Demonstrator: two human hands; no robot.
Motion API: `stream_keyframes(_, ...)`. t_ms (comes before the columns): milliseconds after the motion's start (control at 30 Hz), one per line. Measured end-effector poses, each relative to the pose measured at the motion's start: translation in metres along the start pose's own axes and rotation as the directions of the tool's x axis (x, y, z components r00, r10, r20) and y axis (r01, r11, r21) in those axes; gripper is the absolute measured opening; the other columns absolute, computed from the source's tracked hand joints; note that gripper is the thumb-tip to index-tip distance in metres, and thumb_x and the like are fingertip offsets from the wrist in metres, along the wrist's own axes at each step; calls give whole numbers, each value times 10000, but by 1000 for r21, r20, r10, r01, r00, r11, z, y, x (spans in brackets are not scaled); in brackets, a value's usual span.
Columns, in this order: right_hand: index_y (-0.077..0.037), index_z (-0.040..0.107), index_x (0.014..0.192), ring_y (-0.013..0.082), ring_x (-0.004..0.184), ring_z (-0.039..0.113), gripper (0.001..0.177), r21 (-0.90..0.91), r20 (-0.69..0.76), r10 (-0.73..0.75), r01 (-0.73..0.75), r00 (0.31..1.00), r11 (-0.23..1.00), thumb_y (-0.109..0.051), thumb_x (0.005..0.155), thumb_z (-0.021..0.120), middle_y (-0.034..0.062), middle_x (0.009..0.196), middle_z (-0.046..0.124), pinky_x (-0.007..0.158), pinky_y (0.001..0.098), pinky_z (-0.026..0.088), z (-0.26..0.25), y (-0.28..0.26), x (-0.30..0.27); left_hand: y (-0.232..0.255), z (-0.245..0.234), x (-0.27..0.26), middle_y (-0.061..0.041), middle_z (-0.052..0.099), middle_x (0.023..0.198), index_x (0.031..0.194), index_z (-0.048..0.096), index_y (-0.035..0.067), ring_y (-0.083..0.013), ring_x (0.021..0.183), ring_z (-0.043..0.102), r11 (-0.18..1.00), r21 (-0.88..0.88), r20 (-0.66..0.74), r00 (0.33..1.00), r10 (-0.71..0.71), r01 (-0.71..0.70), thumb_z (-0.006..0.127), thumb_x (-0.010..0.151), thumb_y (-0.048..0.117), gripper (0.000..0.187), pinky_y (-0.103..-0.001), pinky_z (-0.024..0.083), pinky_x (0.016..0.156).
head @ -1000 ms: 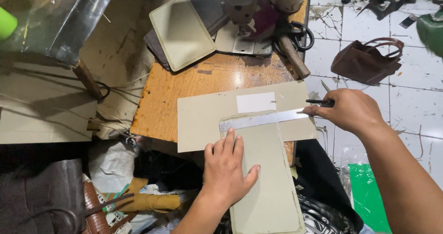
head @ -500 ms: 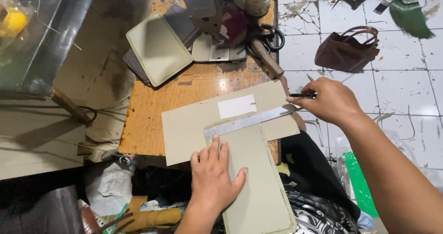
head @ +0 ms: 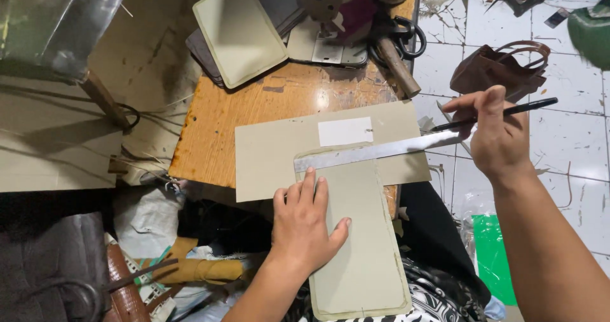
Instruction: Measuring and marking leather components with a ruler and pen on a workbench
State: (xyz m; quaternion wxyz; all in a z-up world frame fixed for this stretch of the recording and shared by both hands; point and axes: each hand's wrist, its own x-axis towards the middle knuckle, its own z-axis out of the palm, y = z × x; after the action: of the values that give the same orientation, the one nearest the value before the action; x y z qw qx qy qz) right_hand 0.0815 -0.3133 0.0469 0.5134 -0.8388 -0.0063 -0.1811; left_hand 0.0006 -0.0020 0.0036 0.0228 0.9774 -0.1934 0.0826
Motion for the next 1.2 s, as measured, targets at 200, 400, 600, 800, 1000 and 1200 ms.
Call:
stream_keyframes(200, 53, 689, 1056, 306, 832, 719, 676, 191, 155, -29, -1, 987, 982, -511, 1116, 321, 213, 998, 703, 697, 365, 621, 21, 4, -4, 0, 3, 0, -210, 464, 1559, 1408, 549, 68, -337, 1177, 533, 1000, -1, 49, 999, -16, 16, 591, 798, 689, 871, -511, 355, 990)
stream_keyframes(400, 23, 695, 996, 254, 676, 684, 892, 221, 157, 64, -98, 986, 970, -744, 1011, 239, 173, 876, 665, 668, 325, 563, 35, 14, -7, 1, -3, 2, -209, 455, 1566, 1409, 529, 75, -322, 1161, 527, 1000, 14, 108, 994, -14, 13, 553, 827, 698, 853, -503, 363, 937)
stream_keyframes(600, 67, 709, 1044, 191, 745, 702, 178, 216, 305, 64, -135, 950, 967, -100, 1003, 665, 156, 823, 721, 758, 274, 599, 59, -20, -7, 1, 3, 0, -199, 512, 1524, 1375, 567, 60, -330, 1122, 532, 1000, 6, 17, 1000, -10, 10, 603, 770, 703, 883, -507, 358, 924)
stream_keyframes(800, -24, 754, 1077, 126, 754, 726, 196, 105, 415, 153, -214, 897, 971, -120, 907, 738, 82, 879, 771, 706, 235, 583, 88, -27, -13, 3, 2, 0, -198, 509, 1531, 1375, 563, 64, -321, 1141, 536, 999, 34, 7, 1000, -22, 22, 606, 773, 716, 889, -501, 361, 934)
stream_keyframes(1000, -87, 764, 888, 64, 734, 615, 60, 11, 449, 102, -120, 888, 993, -126, 864, 726, -1, 805, 748, 660, 233, 483, 114, -22, -10, 3, 3, -1, -203, 483, 1552, 1391, 567, 71, -329, 1140, 526, 1000, 4, 12, 999, -31, 31, 597, 777, 700, 880, -516, 351, 943)
stream_keyframes(1200, -84, 750, 821, 62, 696, 592, 48, -24, 455, 80, -78, 887, 997, -114, 841, 719, -11, 757, 729, 642, 231, 470, 123, -16, -8, 4, 11, -3, -197, 463, 1568, 1417, 554, 74, -324, 1192, 507, 999, 2, 31, 999, -40, 40, 566, 802, 703, 880, -522, 340, 980)
